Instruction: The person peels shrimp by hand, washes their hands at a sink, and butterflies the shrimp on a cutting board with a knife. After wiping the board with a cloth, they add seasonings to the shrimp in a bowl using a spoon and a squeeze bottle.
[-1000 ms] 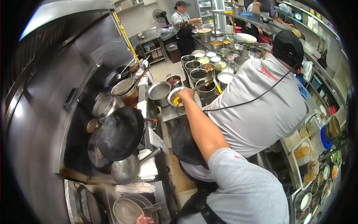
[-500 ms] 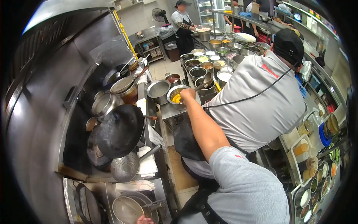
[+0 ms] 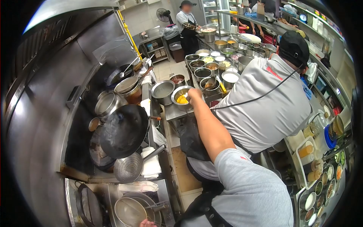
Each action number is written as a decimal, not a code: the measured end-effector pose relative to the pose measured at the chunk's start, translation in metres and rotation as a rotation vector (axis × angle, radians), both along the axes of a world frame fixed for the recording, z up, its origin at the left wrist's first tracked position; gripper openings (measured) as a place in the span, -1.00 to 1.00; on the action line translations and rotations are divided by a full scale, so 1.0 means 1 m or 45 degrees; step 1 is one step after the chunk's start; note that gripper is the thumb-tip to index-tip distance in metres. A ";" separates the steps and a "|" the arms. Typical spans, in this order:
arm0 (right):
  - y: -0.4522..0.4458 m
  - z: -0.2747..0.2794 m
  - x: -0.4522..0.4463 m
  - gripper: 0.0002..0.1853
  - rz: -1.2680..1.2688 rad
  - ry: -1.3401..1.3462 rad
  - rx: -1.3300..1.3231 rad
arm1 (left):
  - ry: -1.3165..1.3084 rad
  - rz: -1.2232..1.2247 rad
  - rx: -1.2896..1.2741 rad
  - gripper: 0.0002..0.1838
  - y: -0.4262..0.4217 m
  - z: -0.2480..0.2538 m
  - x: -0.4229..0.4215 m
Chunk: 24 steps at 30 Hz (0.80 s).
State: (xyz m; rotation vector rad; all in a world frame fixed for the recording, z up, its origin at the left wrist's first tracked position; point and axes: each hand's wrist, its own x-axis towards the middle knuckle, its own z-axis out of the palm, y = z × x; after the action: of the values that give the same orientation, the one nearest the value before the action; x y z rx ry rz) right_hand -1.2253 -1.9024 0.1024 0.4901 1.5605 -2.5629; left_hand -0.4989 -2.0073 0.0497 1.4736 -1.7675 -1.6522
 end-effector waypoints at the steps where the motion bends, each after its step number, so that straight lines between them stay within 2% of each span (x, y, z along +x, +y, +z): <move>1: -0.011 -0.054 -0.051 -0.84 0.057 0.166 0.095 | -0.001 -0.001 -0.003 -0.63 0.001 0.001 0.001; 3: -0.031 -0.154 -0.145 -0.88 0.130 0.509 0.263 | -0.015 -0.020 -0.024 -0.64 0.001 -0.001 0.002; 6: 0.010 0.006 -0.008 -0.93 -0.059 -0.071 -0.386 | -0.030 -0.020 0.000 -0.65 -0.003 -0.006 0.005; 11: 0.029 0.023 -0.004 -0.90 -0.013 -0.125 -0.671 | -0.033 -0.013 -0.024 -0.66 -0.001 -0.006 0.009; 16: 0.041 0.042 0.001 -0.86 -0.052 -0.141 -0.598 | -0.023 -0.001 0.004 -0.66 -0.002 -0.012 0.015; 19: 0.048 0.045 -0.004 -0.89 0.102 -0.092 -0.558 | -0.067 0.003 -0.004 -0.67 0.001 -0.012 0.018; 22: 0.050 0.066 0.016 -0.87 0.112 -0.023 -0.535 | -0.065 -0.039 -0.089 -0.69 0.004 -0.015 0.024; 24: 0.047 0.069 0.019 -0.86 0.176 0.076 -0.608 | 0.006 -0.055 -0.043 -0.68 -0.001 -0.033 0.038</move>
State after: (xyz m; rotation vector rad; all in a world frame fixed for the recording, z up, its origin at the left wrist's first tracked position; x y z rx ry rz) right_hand -1.2059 -1.8557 0.1717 0.2447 0.9013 -2.7262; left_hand -0.4606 -2.0086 0.0167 1.4257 -1.8275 -1.6370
